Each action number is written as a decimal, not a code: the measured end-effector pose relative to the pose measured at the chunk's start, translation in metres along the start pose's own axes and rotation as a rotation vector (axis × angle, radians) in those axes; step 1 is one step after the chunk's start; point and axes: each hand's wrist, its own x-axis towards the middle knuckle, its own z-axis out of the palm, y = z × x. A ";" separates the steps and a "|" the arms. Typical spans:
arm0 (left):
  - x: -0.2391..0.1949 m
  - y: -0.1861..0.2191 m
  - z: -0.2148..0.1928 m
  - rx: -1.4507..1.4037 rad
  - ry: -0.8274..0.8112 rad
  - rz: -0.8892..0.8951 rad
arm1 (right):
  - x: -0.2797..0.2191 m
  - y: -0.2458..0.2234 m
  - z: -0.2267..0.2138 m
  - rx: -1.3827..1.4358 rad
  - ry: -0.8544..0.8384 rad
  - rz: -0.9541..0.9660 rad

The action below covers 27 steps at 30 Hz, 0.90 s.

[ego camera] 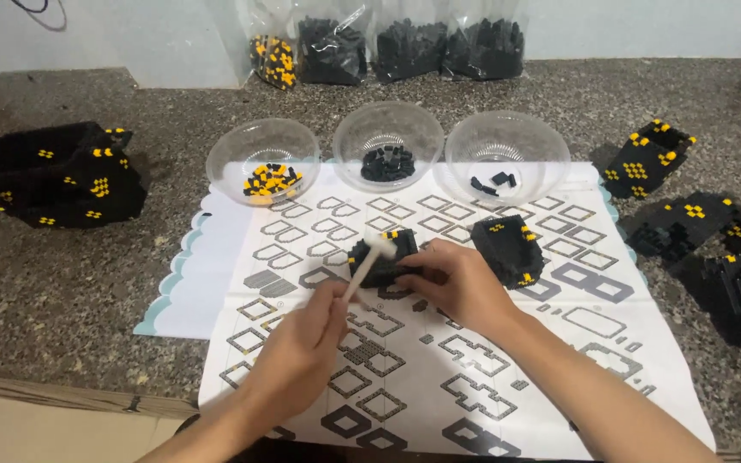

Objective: Assembling a model using small interlocking plastic blocks, following a printed instruction sheet.

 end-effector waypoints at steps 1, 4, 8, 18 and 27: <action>0.000 0.000 -0.002 0.001 -0.001 0.001 | -0.001 0.000 0.000 0.000 0.002 0.000; 0.002 -0.001 -0.006 0.156 0.023 -0.091 | 0.001 0.004 0.002 0.010 0.010 0.025; 0.000 -0.002 -0.005 0.145 0.027 -0.038 | 0.001 0.008 0.003 -0.034 0.013 0.006; 0.001 -0.012 -0.015 0.254 0.114 -0.109 | 0.000 0.006 0.001 0.030 0.007 0.004; 0.002 -0.012 -0.011 0.413 -0.001 -0.062 | 0.002 0.001 -0.003 -0.002 -0.039 0.043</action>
